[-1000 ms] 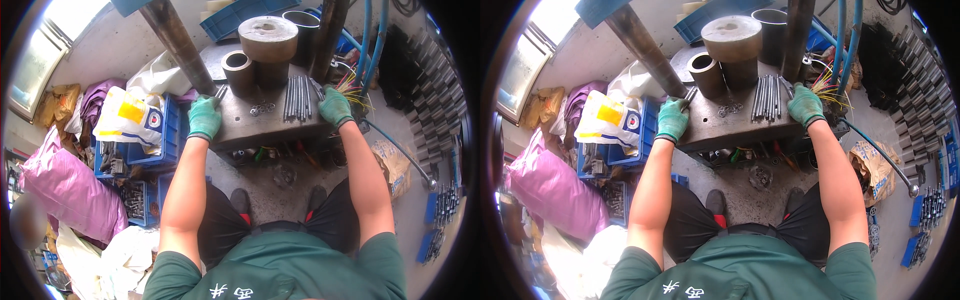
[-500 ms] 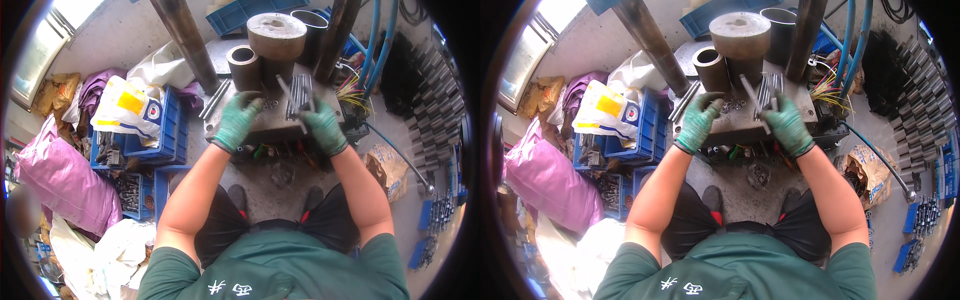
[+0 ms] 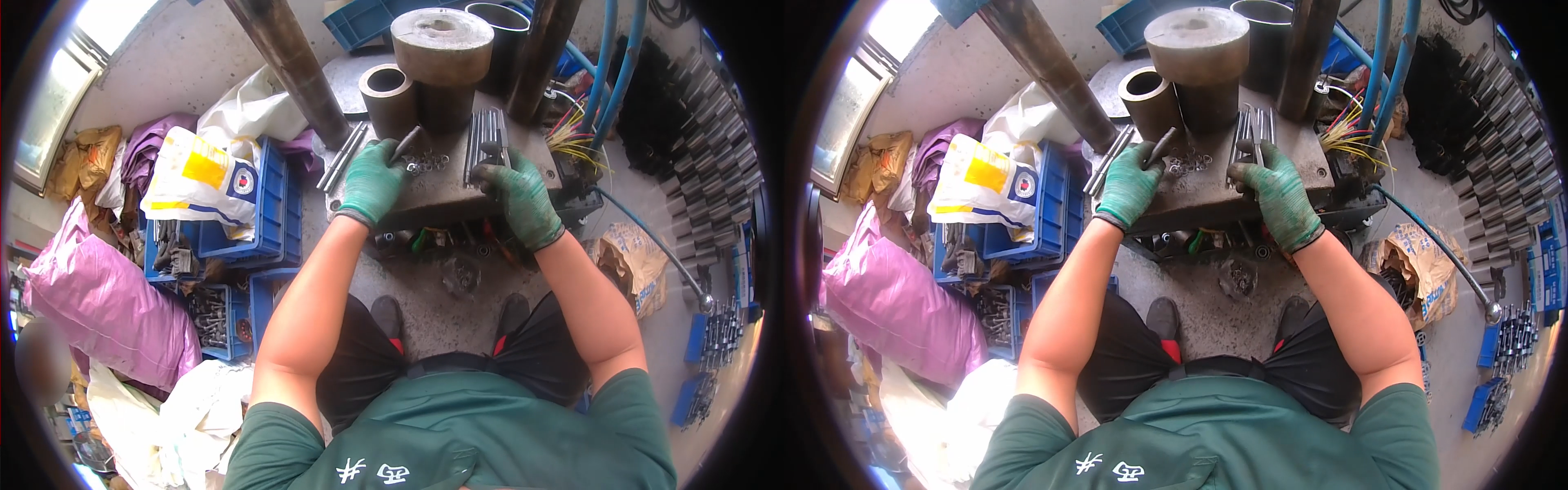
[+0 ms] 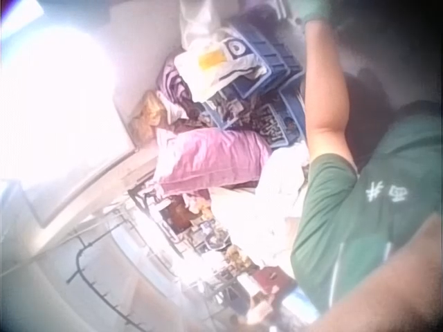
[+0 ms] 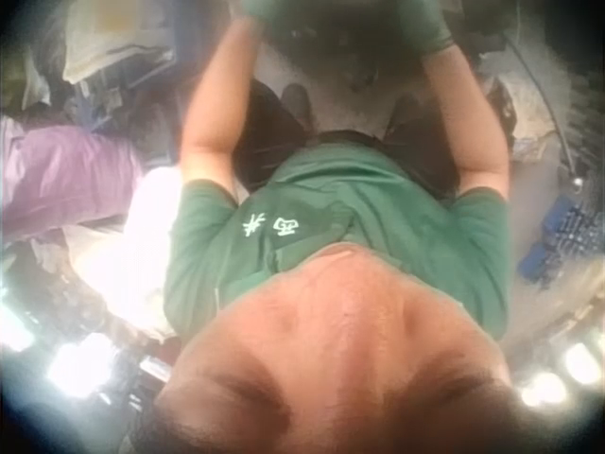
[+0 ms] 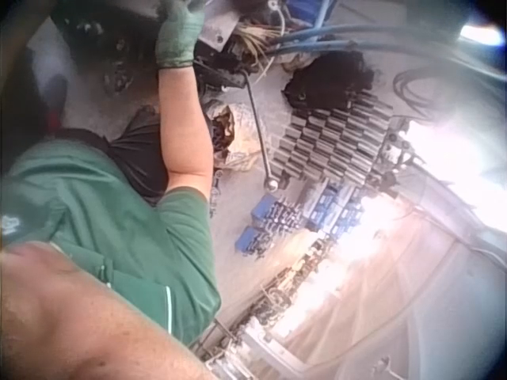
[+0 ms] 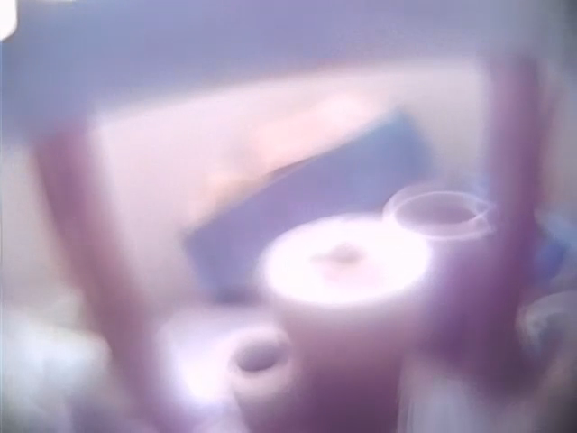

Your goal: The person holds and looks at a small metal tube and a cluster of thin metal pins while wearing green gloves, then puts them down on a workbench.

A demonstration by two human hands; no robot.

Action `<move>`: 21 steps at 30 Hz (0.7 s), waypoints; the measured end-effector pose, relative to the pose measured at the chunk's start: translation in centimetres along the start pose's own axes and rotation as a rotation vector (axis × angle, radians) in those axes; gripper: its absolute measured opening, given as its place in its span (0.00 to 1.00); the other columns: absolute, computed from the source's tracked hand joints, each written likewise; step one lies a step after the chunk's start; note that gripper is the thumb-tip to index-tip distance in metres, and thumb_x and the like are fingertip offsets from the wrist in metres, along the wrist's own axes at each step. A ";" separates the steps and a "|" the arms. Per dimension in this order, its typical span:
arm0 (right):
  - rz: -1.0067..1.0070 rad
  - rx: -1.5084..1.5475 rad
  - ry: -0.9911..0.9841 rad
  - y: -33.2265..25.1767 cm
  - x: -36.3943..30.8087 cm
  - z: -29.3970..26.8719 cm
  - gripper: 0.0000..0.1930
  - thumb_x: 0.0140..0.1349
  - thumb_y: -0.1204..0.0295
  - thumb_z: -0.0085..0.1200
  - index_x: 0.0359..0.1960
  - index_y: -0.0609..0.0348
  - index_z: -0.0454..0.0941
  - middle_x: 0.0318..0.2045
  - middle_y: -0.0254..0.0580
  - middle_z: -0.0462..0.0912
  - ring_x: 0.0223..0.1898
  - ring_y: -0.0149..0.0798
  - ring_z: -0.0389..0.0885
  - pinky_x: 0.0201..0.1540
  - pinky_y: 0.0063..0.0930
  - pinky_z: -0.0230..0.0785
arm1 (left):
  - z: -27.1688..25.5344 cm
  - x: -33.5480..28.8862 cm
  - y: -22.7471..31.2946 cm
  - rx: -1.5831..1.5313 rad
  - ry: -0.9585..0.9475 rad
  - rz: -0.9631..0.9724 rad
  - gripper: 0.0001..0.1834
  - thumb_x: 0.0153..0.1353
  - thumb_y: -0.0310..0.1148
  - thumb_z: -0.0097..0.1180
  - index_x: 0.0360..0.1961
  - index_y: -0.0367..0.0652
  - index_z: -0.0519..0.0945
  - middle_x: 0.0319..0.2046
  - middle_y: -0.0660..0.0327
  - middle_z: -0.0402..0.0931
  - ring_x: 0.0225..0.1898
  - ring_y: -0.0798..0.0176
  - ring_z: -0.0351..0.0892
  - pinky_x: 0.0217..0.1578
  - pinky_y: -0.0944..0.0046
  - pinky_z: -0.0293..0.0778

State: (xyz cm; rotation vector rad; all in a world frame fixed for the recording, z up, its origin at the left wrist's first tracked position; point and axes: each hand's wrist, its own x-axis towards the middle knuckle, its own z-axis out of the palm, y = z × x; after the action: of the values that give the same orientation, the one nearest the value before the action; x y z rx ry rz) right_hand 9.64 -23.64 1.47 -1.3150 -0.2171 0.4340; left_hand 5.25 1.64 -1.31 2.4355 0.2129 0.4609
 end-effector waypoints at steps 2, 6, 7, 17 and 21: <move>-0.005 0.005 -0.013 0.2 0.1 -0.3 0.19 0.64 0.72 0.61 0.57 0.61 0.77 0.37 0.31 0.81 0.36 0.25 0.77 0.41 0.21 0.72 | 0.7 0.1 0.4 0.033 -0.053 0.012 0.17 0.62 0.30 0.65 0.53 0.38 0.84 0.47 0.44 0.81 0.48 0.39 0.83 0.52 0.50 0.77; -0.030 -0.061 -0.020 0.1 -0.3 -0.1 0.19 0.64 0.73 0.61 0.57 0.62 0.77 0.37 0.31 0.81 0.35 0.23 0.76 0.39 0.20 0.72 | 1.8 0.4 -0.1 0.119 -0.121 0.095 0.18 0.61 0.28 0.65 0.53 0.38 0.83 0.51 0.43 0.80 0.50 0.38 0.82 0.54 0.49 0.77; -0.024 -0.069 -0.036 0.1 -0.4 -0.2 0.20 0.64 0.74 0.61 0.57 0.62 0.77 0.37 0.31 0.81 0.35 0.23 0.76 0.39 0.20 0.71 | 1.9 0.6 0.0 0.117 -0.122 0.099 0.18 0.61 0.28 0.65 0.53 0.38 0.83 0.51 0.43 0.80 0.50 0.38 0.82 0.54 0.49 0.77; -0.011 -0.068 -0.047 -0.7 -0.9 -0.7 0.19 0.65 0.75 0.61 0.57 0.63 0.76 0.35 0.29 0.79 0.33 0.22 0.74 0.37 0.19 0.69 | 1.6 0.7 0.2 -0.188 -0.084 -0.087 0.14 0.67 0.27 0.61 0.52 0.36 0.82 0.42 0.45 0.86 0.41 0.51 0.84 0.48 0.56 0.77; 0.007 -0.120 -0.062 -1.1 -0.9 -0.7 0.23 0.64 0.75 0.62 0.61 0.64 0.75 0.37 0.30 0.79 0.37 0.24 0.75 0.41 0.20 0.71 | 1.3 0.8 0.2 -0.242 -0.096 -0.149 0.15 0.68 0.29 0.61 0.53 0.36 0.82 0.37 0.52 0.86 0.36 0.58 0.83 0.42 0.60 0.77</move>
State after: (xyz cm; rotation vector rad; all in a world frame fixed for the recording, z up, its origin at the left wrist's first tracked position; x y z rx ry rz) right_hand 9.28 -24.85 2.43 -1.4215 -0.2946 0.4739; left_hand 6.48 0.94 -1.88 2.1801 0.2787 0.2855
